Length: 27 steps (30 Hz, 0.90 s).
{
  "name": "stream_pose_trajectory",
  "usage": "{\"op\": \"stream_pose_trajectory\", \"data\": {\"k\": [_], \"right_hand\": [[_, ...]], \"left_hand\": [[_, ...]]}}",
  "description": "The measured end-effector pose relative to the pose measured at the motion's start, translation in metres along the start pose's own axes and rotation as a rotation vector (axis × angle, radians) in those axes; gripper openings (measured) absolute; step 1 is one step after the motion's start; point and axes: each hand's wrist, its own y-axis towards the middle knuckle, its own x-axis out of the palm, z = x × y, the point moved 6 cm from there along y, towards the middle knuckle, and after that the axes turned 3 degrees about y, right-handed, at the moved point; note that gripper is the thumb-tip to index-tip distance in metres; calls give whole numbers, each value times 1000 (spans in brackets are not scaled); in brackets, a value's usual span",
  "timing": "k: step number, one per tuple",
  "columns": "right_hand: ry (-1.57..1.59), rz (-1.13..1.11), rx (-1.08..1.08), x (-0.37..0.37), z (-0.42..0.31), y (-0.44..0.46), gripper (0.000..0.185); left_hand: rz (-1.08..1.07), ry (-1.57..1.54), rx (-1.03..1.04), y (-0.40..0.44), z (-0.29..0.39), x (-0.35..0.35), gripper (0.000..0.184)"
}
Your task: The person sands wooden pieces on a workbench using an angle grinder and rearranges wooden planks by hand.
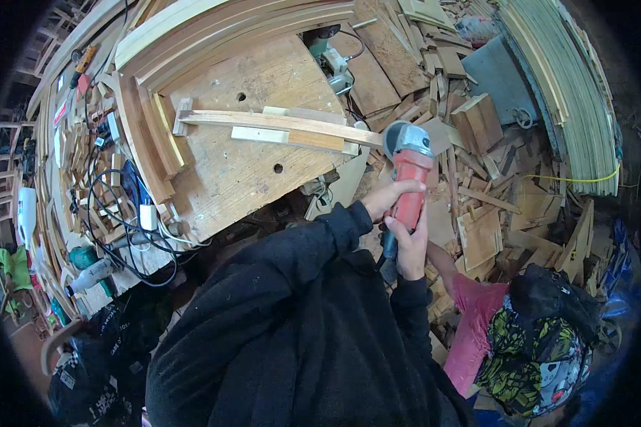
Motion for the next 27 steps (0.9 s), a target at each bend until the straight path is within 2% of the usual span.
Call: {"op": "stream_pose_trajectory", "data": {"k": [4, 6, 7, 10, 12, 15, 17, 18, 19, 24, 26, 27], "right_hand": [[-65, -35, -141, 10, -17, 5, 67], [165, 16, 29, 8, -15, 2, 67], [192, 66, 39, 8, -20, 1, 67], [140, 35, 26, 9, -7, 2, 67], [167, -23, 47, 20, -14, 1, 71], [-43, -43, -41, 23, -17, 4, 80], [42, -6, -1, 18, -9, 0, 80], [130, 31, 39, 14, -5, -1, 81], [93, 29, 51, 11, -10, -2, 95], [31, -10, 49, 9, -18, -6, 97], [26, 58, -4, 10, -35, -8, 91], [24, 61, -5, 8, -35, -8, 91]], "left_hand": [[5, -25, 3, -7, 14, -1, 43], [35, 24, 42, -13, 28, 14, 40], [-1, 60, -60, -11, 23, 15, 39], [19, 29, 22, -13, 28, 11, 39], [-13, -33, 9, 2, 2, -16, 42], [-28, -71, -27, 3, 0, -20, 44], [-3, -55, -48, -8, 11, -9, 42], [4, 0, -14, -14, 22, 0, 45], [12, 56, 18, -17, 28, 5, 48], [27, 198, 51, -18, 26, 11, 57], [97, 251, 219, -21, 37, 19, 53], [93, 250, 219, -20, 37, 22, 53]]}}
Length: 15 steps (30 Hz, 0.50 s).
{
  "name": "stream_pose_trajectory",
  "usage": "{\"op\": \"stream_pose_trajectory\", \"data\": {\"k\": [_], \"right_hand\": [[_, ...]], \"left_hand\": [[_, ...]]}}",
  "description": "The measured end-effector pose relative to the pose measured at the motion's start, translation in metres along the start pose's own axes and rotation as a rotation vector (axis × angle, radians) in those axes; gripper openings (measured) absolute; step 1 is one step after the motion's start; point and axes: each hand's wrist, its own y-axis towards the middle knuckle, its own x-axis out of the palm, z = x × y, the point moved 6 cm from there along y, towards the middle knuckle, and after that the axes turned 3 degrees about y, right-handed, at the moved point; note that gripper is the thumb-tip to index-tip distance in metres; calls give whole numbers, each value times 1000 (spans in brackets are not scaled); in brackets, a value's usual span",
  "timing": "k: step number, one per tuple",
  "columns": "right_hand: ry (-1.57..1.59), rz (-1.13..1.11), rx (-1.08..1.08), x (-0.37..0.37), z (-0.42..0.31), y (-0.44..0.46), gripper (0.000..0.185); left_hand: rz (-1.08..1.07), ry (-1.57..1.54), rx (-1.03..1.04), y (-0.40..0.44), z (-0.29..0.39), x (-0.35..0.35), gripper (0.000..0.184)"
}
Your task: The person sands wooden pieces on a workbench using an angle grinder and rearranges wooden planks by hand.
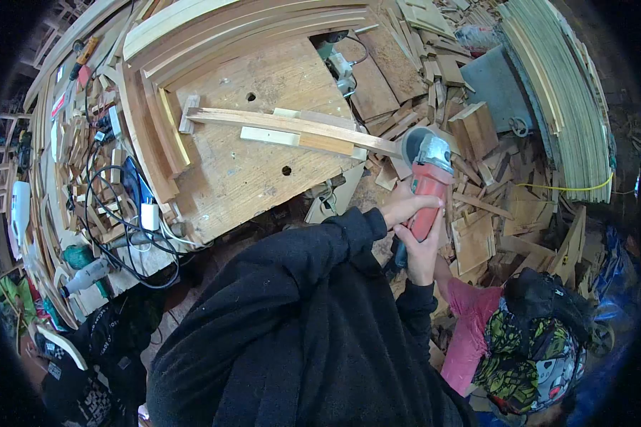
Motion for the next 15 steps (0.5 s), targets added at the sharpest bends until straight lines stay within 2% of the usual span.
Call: {"op": "stream_pose_trajectory", "data": {"k": [2, 5, 6, 9, 11, 14, 15], "right_hand": [[35, 11, 29, -10, 2, 1, 81], [-72, -10, 94, -25, 6, 6, 86], [-50, 24, 40, -26, 10, 6, 78], [-87, 76, 14, -28, 13, 6, 71], [-79, 88, -1, -32, 17, 6, 66], [-15, -56, 66, -39, 44, 21, 51], [17, -124, 100, -36, 50, 24, 48]], "left_hand": [[-116, -14, -33, 0, -2, 12, 57], [-155, -31, -112, -5, -5, 24, 60], [-161, -28, -109, -5, -5, 26, 60], [-142, -10, -80, -6, -6, 27, 62], [-233, -74, -154, -9, -3, 27, 71], [-182, -31, -99, -6, -21, 23, 80], [-162, 128, 38, 5, -39, 19, 86]]}}
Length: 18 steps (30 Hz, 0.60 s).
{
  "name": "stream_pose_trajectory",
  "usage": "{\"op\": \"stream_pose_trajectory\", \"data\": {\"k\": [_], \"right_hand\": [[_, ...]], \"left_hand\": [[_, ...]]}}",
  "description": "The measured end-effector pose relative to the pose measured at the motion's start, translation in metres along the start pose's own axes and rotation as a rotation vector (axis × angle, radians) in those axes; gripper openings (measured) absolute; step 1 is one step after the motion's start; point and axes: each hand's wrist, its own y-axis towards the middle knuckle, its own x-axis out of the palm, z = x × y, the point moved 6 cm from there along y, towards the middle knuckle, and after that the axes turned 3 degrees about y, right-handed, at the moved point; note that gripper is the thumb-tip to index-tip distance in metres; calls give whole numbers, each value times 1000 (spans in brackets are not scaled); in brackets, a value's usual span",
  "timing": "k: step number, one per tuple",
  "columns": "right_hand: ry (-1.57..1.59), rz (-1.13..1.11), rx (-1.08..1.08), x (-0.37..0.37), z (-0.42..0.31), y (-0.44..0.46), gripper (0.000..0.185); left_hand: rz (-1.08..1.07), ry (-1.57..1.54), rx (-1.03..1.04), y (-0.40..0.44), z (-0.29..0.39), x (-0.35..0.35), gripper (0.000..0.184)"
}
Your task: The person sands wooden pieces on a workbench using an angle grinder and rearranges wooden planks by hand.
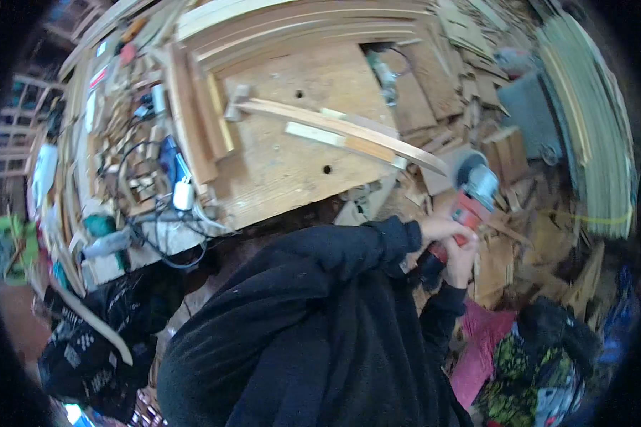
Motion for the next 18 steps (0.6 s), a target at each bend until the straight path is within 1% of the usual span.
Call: {"op": "stream_pose_trajectory", "data": {"k": [1, 2, 3, 4, 6, 7, 8, 10, 11, 13, 14, 15, 17, 18], "right_hand": [[12, -36, 2, 9, 4, 1, 48], [28, 31, -46, 8, 3, 2, 47], [37, 112, -90, 3, 2, -1, 46], [32, 119, -86, 5, -1, -3, 46], [-33, 216, -164, 14, -21, -4, 44], [31, 217, -98, 18, -24, -5, 44], [18, 218, -94, 18, -23, -4, 46], [67, 134, -131, 17, -24, 0, 47], [66, 161, -137, 12, -23, 1, 47], [164, 153, -122, 10, -18, 4, 35], [166, 160, -123, 8, -17, 5, 35], [206, 154, -121, 5, -16, 5, 38], [245, 152, -117, 4, -18, 5, 42], [203, 166, -108, 5, -23, 7, 46]], "left_hand": [[-5, -22, -37, -11, 19, -4, 85], [-25, -49, -70, -18, 40, -3, 85], [-18, -51, -70, -19, 40, -7, 85], [-61, -105, -93, -17, 37, -4, 82], [-142, -160, -123, -14, 37, 2, 78], [-145, -172, -114, -15, 42, -2, 74], [-152, -186, -105, -16, 46, -1, 71], [-130, -198, -79, -13, 37, -1, 67], [-142, -167, -61, -13, 36, -1, 66], [-203, -144, -61, -16, 38, 2, 67], [-241, -124, -55, -20, 42, 1, 67], [-233, 105, 37, -23, 49, -6, 63], [-284, 368, 100, -28, 55, -38, 55], [-221, 258, 101, -32, 68, -73, 47]]}}
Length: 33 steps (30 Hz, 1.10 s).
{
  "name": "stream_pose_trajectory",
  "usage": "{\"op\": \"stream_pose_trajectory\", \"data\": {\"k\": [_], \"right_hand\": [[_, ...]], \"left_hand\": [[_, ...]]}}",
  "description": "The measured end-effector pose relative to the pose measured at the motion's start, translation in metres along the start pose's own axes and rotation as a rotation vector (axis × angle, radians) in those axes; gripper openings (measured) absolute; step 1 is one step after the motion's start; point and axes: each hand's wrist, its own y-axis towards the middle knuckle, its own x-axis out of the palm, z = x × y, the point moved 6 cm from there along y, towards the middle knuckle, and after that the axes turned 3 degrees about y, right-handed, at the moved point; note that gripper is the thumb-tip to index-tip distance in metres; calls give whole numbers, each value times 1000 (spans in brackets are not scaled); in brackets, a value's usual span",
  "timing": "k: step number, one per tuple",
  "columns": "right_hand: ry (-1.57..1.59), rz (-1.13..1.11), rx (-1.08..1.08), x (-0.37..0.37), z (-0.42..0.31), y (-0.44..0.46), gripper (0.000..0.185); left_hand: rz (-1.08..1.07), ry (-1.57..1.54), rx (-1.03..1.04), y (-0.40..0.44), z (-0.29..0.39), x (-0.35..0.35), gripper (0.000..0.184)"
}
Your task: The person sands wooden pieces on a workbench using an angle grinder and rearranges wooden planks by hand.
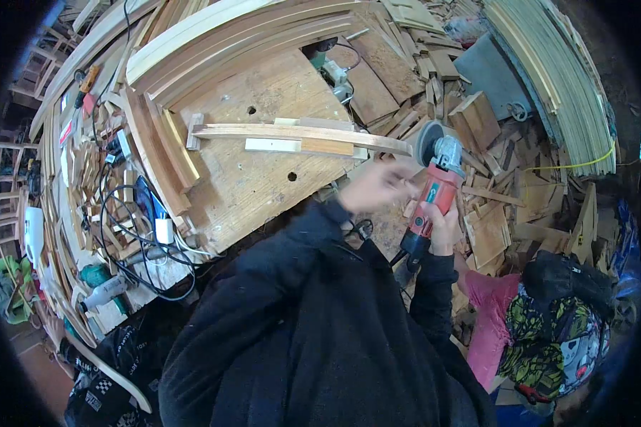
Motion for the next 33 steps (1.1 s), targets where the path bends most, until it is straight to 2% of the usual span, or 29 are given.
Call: {"op": "stream_pose_trajectory", "data": {"k": [2, 3, 4, 5, 7, 8, 10, 11, 12, 14, 16, 18, 19, 21, 22, 24, 25, 28, 32, 33], "right_hand": [[-39, 18, 2, 6, -8, 3, 51], [-136, 15, -27, 10, -12, 2, 55], [-235, 9, -55, 12, -15, 2, 59], [-233, 12, -57, 13, -10, 5, 59], [-479, -15, -88, 17, 1, 9, 65], [-482, -15, -88, 21, 0, 10, 65], [-613, 9, -197, 39, -13, 7, 73], [-606, 30, -142, 49, -23, 6, 81], [-612, 36, -135, 53, -29, 6, 81], [-708, 7, 38, 54, -25, 8, 96], [-729, -4, 31, 53, -21, 12, 99], [-646, -9, -77, 53, -19, 14, 91], [-646, -11, -72, 48, -14, 17, 91], [-580, 8, -104, 30, -4, 24, 74], [-575, 10, -96, 18, 3, 29, 74], [-191, -19, 63, -6, 23, 37, 59], [-168, -24, 122, -17, 33, 42, 52], [-45, 2, 248, -35, 46, 45, 52], [-156, -47, 123, -21, 17, 33, 54], [-159, -90, 128, -10, 9, 31, 59]], "left_hand": [[472, 613, -26, -31, 50, -91, 38], [846, 772, 282, -46, 38, -146, 39], [883, 1096, 268, -53, 47, -185, 38], [952, 1204, 65, -57, 39, -217, 41], [1048, 1390, -28, -63, 30, -252, 42], [1049, 1387, -29, -67, 22, -259, 42], [1060, 1450, -221, -71, 4, -273, 45], [1078, 1438, -224, -69, 7, -271, 45], [1068, 1434, -225, -67, 8, -270, 45], [1084, 1518, -291, -66, 9, -268, 44], [1065, 1531, -312, -64, 10, -267, 44], [1048, 1551, -338, -65, 11, -266, 44], [1043, 1558, -336, -65, 10, -267, 44], [1032, 1571, -336, -65, 10, -267, 44], [1034, 1559, -347, -63, 9, -268, 44], [1036, 1544, -354, -63, 8, -268, 45], [1039, 1536, -363, -63, 9, -269, 45], [1028, 1533, -383, -64, 9, -270, 46], [1012, 1530, -462, -63, 8, -271, 47], [1002, 1536, -457, -61, 8, -272, 47]]}}
